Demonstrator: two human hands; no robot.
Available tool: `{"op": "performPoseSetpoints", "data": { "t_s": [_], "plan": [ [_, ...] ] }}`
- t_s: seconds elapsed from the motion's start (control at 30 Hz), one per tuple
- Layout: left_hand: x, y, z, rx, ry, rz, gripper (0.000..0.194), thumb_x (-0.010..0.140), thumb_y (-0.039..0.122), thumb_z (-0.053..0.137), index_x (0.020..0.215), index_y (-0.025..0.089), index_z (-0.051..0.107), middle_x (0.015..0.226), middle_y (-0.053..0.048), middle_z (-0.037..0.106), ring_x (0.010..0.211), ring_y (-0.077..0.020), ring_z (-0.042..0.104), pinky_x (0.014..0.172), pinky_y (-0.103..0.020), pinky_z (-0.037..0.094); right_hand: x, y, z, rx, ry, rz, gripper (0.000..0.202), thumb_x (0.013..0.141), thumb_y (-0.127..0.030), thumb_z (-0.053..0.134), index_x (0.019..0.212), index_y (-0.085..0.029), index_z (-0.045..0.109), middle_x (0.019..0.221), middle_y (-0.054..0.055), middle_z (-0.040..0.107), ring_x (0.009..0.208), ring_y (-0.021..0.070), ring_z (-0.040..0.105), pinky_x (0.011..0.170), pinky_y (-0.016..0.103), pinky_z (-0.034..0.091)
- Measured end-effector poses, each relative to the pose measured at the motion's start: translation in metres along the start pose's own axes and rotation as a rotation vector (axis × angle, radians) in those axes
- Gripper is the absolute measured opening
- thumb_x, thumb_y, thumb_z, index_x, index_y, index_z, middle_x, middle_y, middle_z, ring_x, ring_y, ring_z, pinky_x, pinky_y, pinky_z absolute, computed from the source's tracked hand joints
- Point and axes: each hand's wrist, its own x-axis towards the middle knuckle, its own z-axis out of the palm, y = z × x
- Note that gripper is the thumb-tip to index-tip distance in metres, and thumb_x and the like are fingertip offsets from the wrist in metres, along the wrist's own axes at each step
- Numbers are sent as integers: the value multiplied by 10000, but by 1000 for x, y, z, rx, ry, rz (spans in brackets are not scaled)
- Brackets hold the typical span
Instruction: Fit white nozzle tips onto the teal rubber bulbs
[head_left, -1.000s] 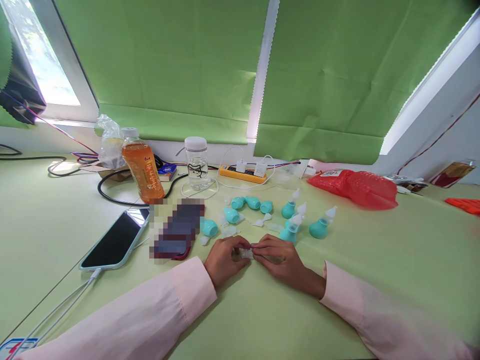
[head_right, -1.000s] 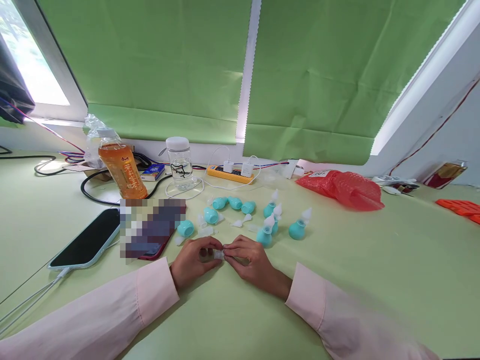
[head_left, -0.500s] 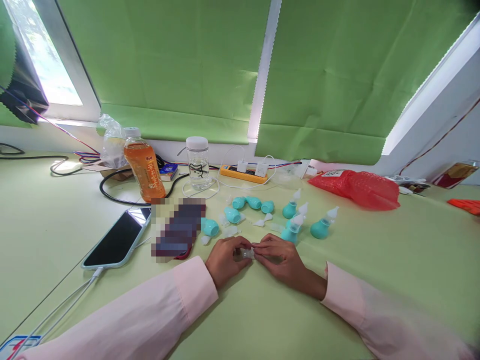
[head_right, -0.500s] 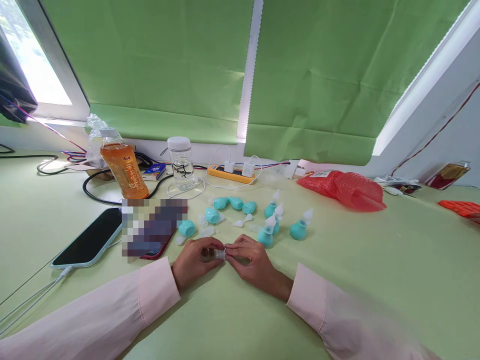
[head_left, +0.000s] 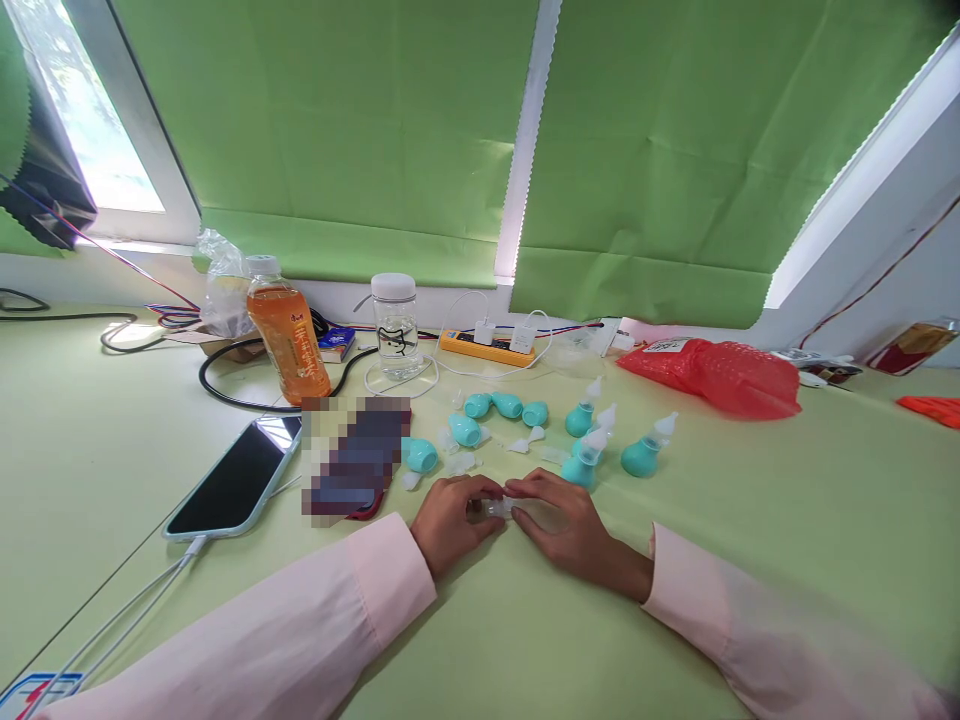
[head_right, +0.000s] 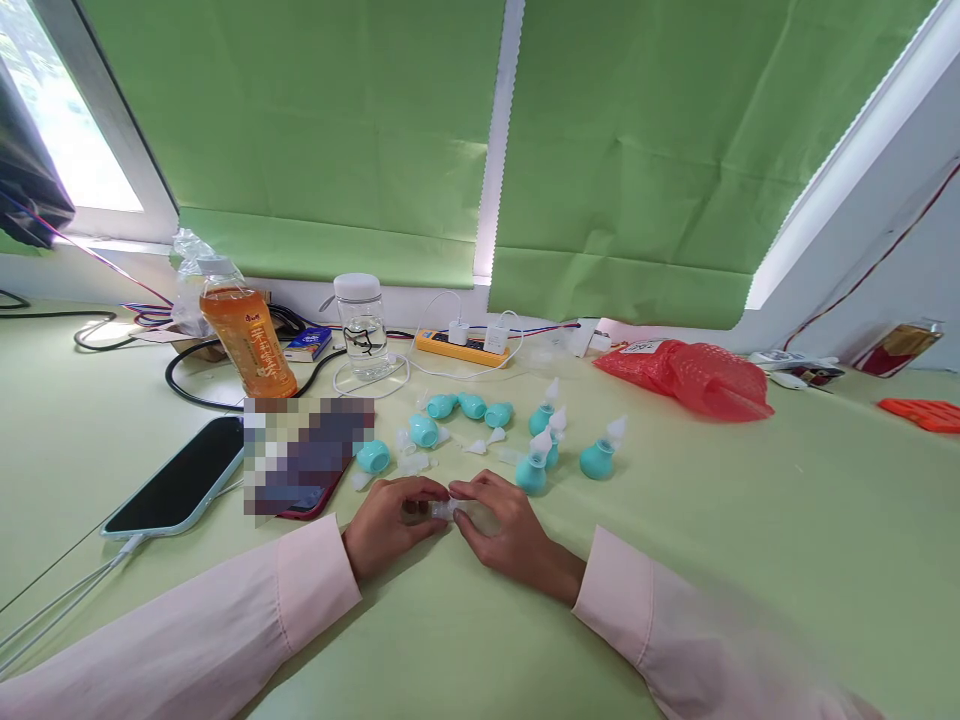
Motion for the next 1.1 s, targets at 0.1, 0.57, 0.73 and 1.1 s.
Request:
{"op": "performPoseSetpoints", "data": {
  "t_s": [0.1, 0.57, 0.73, 1.1],
  "plan": [
    [0, 0, 1, -22, 4, 3, 232, 622, 173, 627, 854, 187, 631, 826, -14, 677, 716, -151, 603, 675, -244, 467, -1, 2, 1, 4, -19, -78, 324, 715, -90, 556, 1012, -218, 581, 810, 23, 657, 723, 157, 553, 637, 320, 495],
    [0, -1, 2, -63, -4, -6, 253, 626, 158, 626, 877, 186, 614, 861, -14, 677, 786, -162, 615, 704, -250, 480, 1, 2, -1, -30, -83, -134, 267, 717, -69, 545, 941, -197, 615, 838, 44, 651, 763, 164, 532, 642, 327, 489],
    [0, -2, 2, -65, -14, -8, 254, 622, 151, 623, 875, 179, 616, 865, -21, 675, 777, -166, 612, 708, -257, 478, 0, 3, -1, -51, -109, -138, 255, 728, -72, 524, 936, -194, 607, 823, 39, 647, 763, 163, 522, 642, 321, 485],
    [0, 0, 1, 40, 21, 36, 290, 650, 169, 586, 939, 183, 618, 820, -23, 670, 662, -143, 579, 633, -245, 453, -2, 3, -2, -181, -13, -132, 374, 774, -89, 465, 1134, -186, 490, 976, 76, 617, 894, 190, 534, 751, 372, 476]
  ]
}}
